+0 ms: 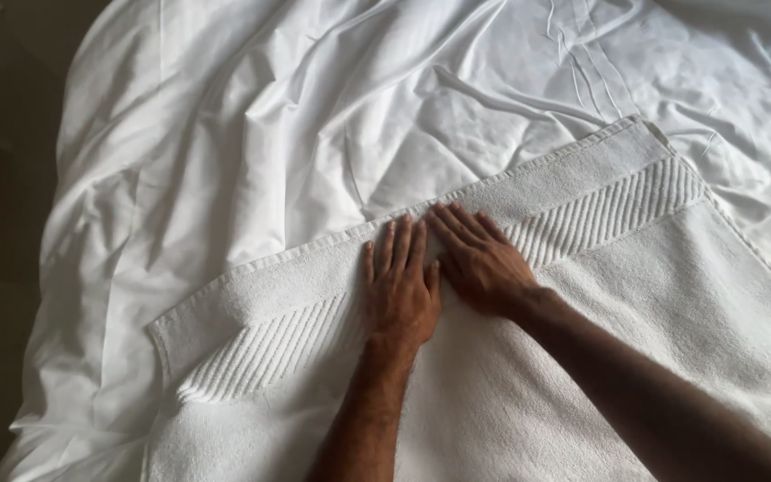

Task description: The person smooths a white towel laid out on a bed, then folds it in half lengthwise and smooths it again. They proceed to fold the towel in half widthwise and smooth the final folded shape.

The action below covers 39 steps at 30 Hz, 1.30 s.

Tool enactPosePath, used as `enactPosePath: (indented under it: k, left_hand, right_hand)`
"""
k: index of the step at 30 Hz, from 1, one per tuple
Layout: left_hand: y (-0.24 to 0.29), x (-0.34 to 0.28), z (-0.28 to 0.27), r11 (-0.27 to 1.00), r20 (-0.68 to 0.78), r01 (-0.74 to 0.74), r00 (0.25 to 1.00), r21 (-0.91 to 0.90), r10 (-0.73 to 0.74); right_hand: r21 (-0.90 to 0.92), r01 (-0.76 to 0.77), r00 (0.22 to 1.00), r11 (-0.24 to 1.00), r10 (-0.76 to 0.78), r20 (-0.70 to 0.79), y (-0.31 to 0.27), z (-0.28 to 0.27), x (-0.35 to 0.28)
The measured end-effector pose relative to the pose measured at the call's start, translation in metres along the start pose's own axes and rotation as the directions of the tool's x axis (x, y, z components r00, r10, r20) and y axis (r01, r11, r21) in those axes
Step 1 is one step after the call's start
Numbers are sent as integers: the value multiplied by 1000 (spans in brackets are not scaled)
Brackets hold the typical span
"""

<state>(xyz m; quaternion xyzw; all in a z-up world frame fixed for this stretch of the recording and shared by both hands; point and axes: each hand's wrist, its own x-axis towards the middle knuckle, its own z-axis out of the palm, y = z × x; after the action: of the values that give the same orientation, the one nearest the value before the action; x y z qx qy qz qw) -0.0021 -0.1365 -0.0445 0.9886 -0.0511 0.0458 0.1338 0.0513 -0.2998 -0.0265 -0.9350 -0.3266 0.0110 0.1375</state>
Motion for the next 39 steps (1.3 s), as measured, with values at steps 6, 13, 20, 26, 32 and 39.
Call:
enactPosePath:
  k: [6,13,20,26,32,39]
  left_hand:
    - [-5,15,-16,990,22,139,990,-26,-139]
    - [-33,3,-27,955,38,290,955,60,-293]
    - [-26,-19,-24,936,-89,332,942,119,-323]
    - [-14,-35,-27,921,-59,358,934,152,-353]
    - [0,-57,-31,898,-36,394,918,196,-395]
    - [15,-76,-32,878,-8,418,904,235,-428]
  right_hand:
    - [-46,-209,975,977,212,67,19,-6,18]
    - [15,-291,957,957,290,24,44,-9,-3]
    - [-11,-333,942,943,333,32,29,-14,-30]
    - [-35,-308,951,951,308,2,31,-2,-57]
    - [-42,-324,946,945,325,11,23,-3,-84]
    - [-56,-341,939,938,343,27,12,-9,-118]
